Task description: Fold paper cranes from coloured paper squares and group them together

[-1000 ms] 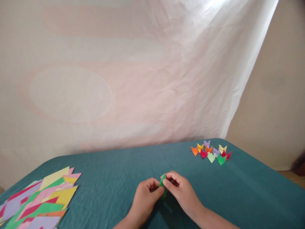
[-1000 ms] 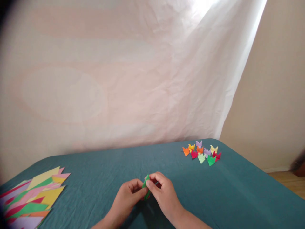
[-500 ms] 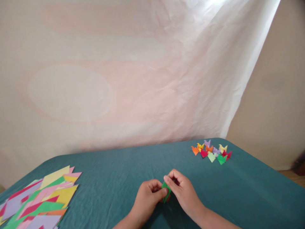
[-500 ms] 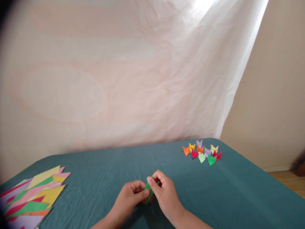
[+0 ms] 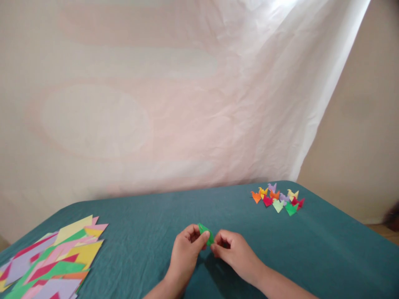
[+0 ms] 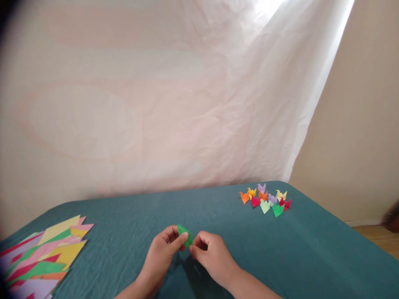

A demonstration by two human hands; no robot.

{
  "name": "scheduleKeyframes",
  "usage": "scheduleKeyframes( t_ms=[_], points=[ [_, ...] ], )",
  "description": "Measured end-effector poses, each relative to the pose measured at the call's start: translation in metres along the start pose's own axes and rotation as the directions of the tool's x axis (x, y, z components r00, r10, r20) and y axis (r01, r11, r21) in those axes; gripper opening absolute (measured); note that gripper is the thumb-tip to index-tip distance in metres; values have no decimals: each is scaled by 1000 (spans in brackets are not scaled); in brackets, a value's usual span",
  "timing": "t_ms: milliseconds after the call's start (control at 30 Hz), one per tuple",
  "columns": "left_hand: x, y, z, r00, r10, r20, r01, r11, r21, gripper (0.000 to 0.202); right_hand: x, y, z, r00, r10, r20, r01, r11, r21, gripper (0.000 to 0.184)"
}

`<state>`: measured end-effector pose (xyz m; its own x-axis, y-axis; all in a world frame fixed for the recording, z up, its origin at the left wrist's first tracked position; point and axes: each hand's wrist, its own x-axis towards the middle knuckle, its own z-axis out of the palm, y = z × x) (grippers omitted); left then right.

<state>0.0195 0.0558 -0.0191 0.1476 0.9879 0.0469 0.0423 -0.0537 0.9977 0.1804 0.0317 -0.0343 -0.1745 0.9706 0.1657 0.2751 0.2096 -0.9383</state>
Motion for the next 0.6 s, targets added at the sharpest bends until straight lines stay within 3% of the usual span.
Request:
scheduleKeyframes(
  t_ms=[167, 300, 433, 600],
  points=[
    [-2, 0, 1, 998, 16, 66, -25, 989, 145, 23, -1, -4, 1, 997, -42, -62, 40, 999, -21, 24],
    [0, -3, -2, 991, -25, 131, 12, 995, 100, 21, 0, -4, -2, 996, 3, -85, -2, 1000, 19, 26],
    [1, -2, -1, 991, -80, 106, 76, 996, 42, 21, 1, -3, -4, 997, 17, -70, -14, 999, 46, 27],
    [1, 3, -1, 995, -67, 79, 56, 990, 131, 20, 0, -1, -1, 993, -40, -113, 40, 999, -8, 24]
  ],
)
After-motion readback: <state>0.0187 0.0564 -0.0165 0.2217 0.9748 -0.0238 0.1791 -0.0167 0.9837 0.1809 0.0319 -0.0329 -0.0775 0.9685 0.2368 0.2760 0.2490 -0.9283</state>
